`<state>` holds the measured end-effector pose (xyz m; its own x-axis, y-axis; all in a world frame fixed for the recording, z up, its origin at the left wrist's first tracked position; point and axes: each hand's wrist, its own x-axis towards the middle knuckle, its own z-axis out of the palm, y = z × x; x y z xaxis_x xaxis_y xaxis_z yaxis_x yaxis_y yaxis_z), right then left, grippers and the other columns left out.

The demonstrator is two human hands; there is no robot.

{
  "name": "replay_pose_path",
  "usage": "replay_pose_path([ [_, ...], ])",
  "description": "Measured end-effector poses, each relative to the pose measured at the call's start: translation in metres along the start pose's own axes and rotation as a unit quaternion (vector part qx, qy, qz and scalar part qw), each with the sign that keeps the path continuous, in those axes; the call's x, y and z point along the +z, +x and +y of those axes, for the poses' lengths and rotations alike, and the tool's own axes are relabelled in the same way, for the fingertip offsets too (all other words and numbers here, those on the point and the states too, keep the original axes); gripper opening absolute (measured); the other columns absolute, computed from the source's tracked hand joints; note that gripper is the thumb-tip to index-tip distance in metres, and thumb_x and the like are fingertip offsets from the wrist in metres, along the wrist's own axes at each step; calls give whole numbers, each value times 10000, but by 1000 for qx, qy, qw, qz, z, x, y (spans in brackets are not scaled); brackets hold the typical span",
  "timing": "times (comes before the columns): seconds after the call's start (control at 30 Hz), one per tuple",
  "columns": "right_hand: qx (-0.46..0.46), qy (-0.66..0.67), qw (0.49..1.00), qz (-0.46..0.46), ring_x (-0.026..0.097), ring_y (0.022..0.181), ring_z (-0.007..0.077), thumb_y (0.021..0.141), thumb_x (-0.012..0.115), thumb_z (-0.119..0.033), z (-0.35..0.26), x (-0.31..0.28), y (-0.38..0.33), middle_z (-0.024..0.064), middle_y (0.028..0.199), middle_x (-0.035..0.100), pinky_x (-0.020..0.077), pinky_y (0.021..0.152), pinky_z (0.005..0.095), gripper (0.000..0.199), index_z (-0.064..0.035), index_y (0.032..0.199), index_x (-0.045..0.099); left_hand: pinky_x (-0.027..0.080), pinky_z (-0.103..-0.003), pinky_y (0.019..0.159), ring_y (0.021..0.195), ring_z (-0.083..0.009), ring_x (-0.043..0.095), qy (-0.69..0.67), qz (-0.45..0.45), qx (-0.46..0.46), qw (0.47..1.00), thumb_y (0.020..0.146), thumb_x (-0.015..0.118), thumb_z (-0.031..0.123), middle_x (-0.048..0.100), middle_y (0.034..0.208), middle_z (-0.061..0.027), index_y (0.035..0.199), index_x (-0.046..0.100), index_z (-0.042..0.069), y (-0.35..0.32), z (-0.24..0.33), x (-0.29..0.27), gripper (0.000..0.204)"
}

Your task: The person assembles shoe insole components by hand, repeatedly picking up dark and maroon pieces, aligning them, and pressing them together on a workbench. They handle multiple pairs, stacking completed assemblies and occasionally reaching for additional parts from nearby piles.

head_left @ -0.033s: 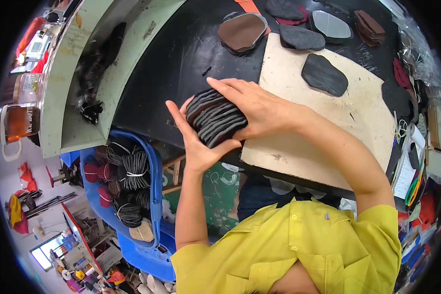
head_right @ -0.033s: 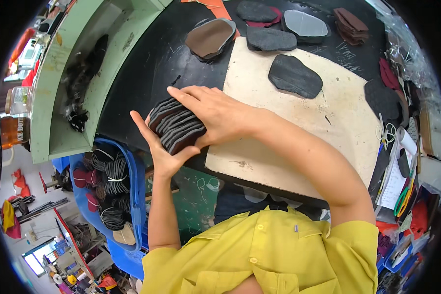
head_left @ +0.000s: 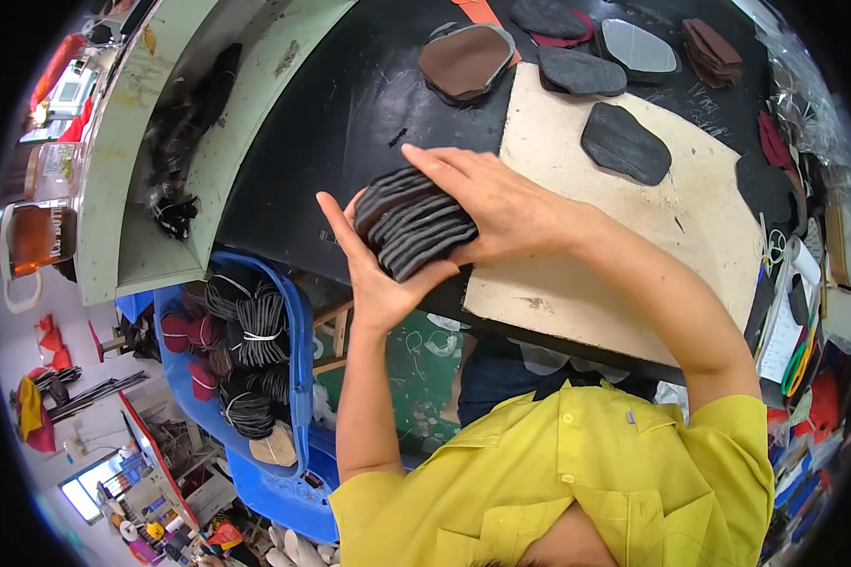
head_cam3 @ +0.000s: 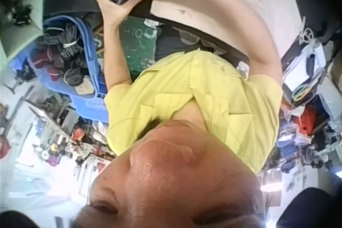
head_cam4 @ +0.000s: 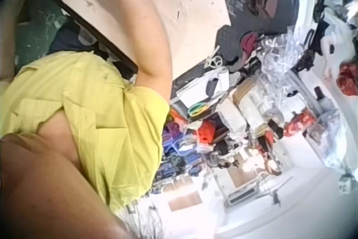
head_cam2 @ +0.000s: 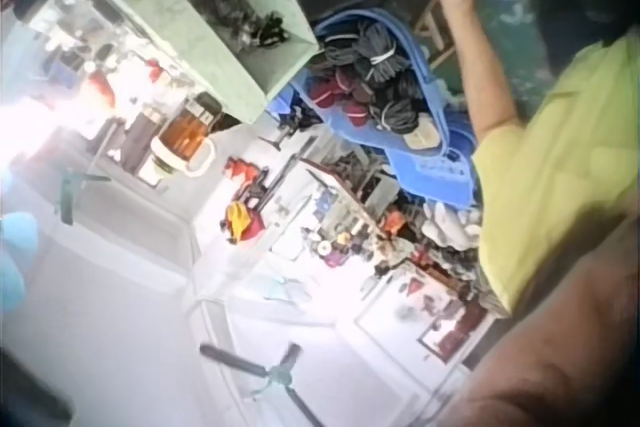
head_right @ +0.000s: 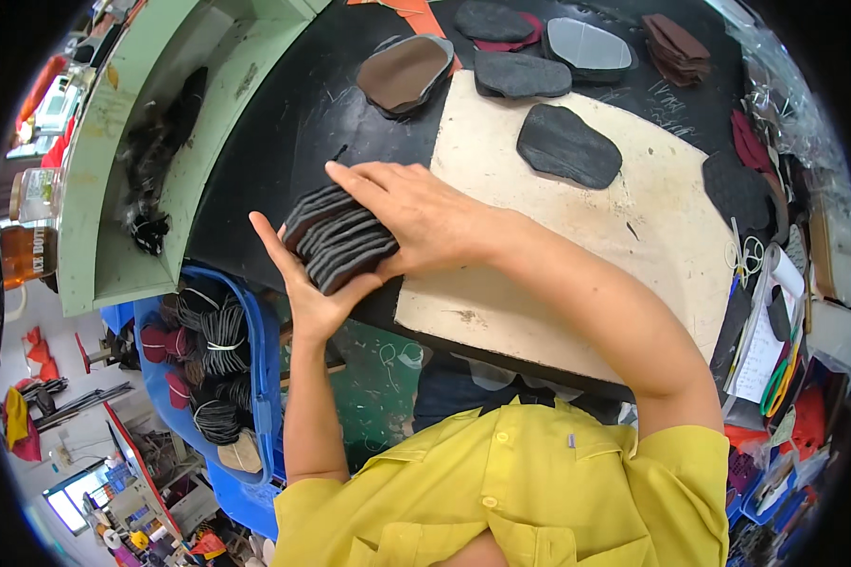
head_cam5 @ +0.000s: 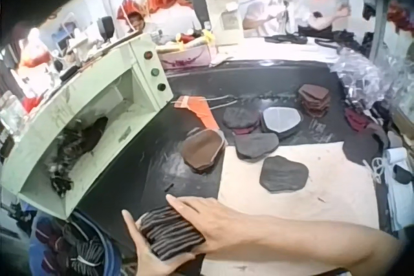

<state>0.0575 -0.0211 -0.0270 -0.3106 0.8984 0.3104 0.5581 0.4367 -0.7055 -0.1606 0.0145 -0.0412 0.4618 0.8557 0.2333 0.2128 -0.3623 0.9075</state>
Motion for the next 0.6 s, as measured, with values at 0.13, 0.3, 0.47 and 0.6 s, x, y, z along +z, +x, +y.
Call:
replay_pose_path([
  [0.13, 12, -74, 996, 54, 375, 1361, 414, 603, 883, -203, -8, -6, -18, 234, 1474, 363, 354, 1090, 475, 1106, -6, 1506, 274, 505, -359, 968, 1113, -255, 613, -27, -6, -44, 999, 605, 891, -18, 556, 1281, -165, 1574, -2, 89, -3, 1, -1, 1323],
  [0.3, 11, -112, 985, 134, 443, 1311, 394, 616, 849, -140, -37, -7, -51, 196, 1423, 442, 404, 1037, 455, 920, -33, 1425, 425, 515, -355, 972, 1118, -239, 619, 49, 8, 23, 999, 593, 895, -53, 586, 1265, -146, 1490, 284, 28, -17, -3, 0, 1089],
  [0.47, -38, -182, 949, 255, 567, 1132, 310, 581, 821, -109, -67, -8, -81, 126, 1235, 594, 458, 882, 385, 687, -55, 1237, 625, 490, -380, 1016, 1161, -255, 607, -38, 47, 107, 992, 675, 825, -39, 555, 1307, -180, 1465, 268, 4, -29, 25, 20, 967],
  [0.6, -13, -215, 940, 264, 579, 1072, 298, 659, 810, -136, -73, -2, -96, 109, 1197, 611, 462, 868, 368, 576, -33, 1201, 644, 468, -391, 1037, 1203, -278, 575, -75, -6, 41, 996, 659, 863, -14, 548, 1301, -190, 1494, 202, 19, -38, 37, 34, 1065],
])
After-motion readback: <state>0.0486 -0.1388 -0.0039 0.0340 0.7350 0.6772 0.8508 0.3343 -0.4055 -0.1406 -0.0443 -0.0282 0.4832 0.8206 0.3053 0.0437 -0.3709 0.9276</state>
